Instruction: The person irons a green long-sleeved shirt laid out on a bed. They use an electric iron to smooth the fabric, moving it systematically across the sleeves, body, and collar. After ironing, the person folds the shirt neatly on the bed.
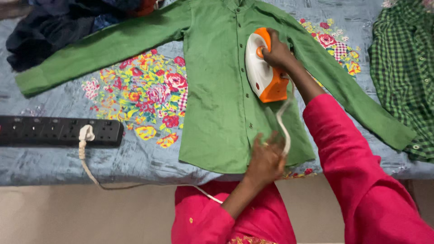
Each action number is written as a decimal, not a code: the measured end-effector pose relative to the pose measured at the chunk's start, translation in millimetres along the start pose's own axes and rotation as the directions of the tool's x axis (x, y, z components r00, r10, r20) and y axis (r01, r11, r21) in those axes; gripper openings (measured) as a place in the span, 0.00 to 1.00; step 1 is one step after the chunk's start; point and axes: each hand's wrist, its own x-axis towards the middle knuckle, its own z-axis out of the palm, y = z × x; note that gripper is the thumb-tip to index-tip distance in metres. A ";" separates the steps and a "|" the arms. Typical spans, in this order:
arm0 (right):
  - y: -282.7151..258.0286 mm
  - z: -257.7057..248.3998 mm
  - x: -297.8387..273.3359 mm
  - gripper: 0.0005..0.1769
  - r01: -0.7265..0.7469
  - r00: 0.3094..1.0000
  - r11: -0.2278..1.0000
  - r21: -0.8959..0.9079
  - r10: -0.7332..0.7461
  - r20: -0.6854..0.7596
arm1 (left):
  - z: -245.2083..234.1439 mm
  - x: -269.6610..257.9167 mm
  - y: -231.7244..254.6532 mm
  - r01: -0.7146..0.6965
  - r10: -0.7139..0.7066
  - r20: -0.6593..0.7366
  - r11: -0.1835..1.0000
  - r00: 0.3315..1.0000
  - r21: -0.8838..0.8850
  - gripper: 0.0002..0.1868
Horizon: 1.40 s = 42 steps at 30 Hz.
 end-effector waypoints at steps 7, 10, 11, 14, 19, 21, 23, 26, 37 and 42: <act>-18.1 -9.0 -82.0 0.42 0.088 0.996 0.996 -0.004 -0.088 -0.001 | -41.4 -16.8 20.9 -0.029 0.167 0.324 0.920 0.931 -0.390 0.16; -28.8 -13.2 -144.8 0.40 0.075 0.997 0.997 0.023 -0.075 -0.003 | -62.9 3.8 -27.7 -0.067 0.086 0.143 0.989 0.986 -0.130 0.18; -36.3 -17.3 -163.0 0.39 0.093 0.995 0.995 0.036 -0.092 -0.021 | -70.0 7.9 -41.4 0.049 -0.042 0.045 0.989 0.998 -0.143 0.17; -62.8 -33.4 -223.3 0.41 -0.014 0.999 0.998 0.063 0.011 0.049 | -74.3 17.1 -67.3 0.080 -0.090 -0.158 0.995 0.983 -0.064 0.19; -103.9 -54.9 -298.8 0.43 -0.205 0.970 0.974 0.098 0.189 0.150 | -52.2 24.3 -92.3 0.193 -0.179 -0.095 0.967 0.979 0.164 0.36; -112.7 -58.2 -312.2 0.43 -0.216 0.970 0.959 0.182 0.190 0.149 | -45.2 22.8 -92.4 0.213 -0.214 -0.022 0.948 0.977 0.238 0.35; -113.5 -56.1 -307.7 0.42 -0.239 0.965 0.951 0.195 0.210 0.154 | -40.3 23.5 -91.7 0.221 -0.233 0.004 0.929 0.973 0.296 0.36; -102.2 -46.9 -289.5 0.42 -0.141 0.988 0.977 0.161 0.129 0.084 | -38.1 21.8 -91.6 0.229 -0.238 -0.016 0.909 0.971 0.349 0.37; -83.6 -29.7 -181.6 0.39 -0.038 0.999 0.979 0.200 0.043 -0.023 | -31.6 17.2 -98.8 0.210 -0.227 0.000 0.898 0.974 0.388 0.36; -70.2 -30.4 -222.5 0.43 -0.001 1.000 0.994 0.107 0.002 -0.013 | -35.7 13.6 -100.5 0.184 -0.184 -0.032 0.923 0.982 0.337 0.38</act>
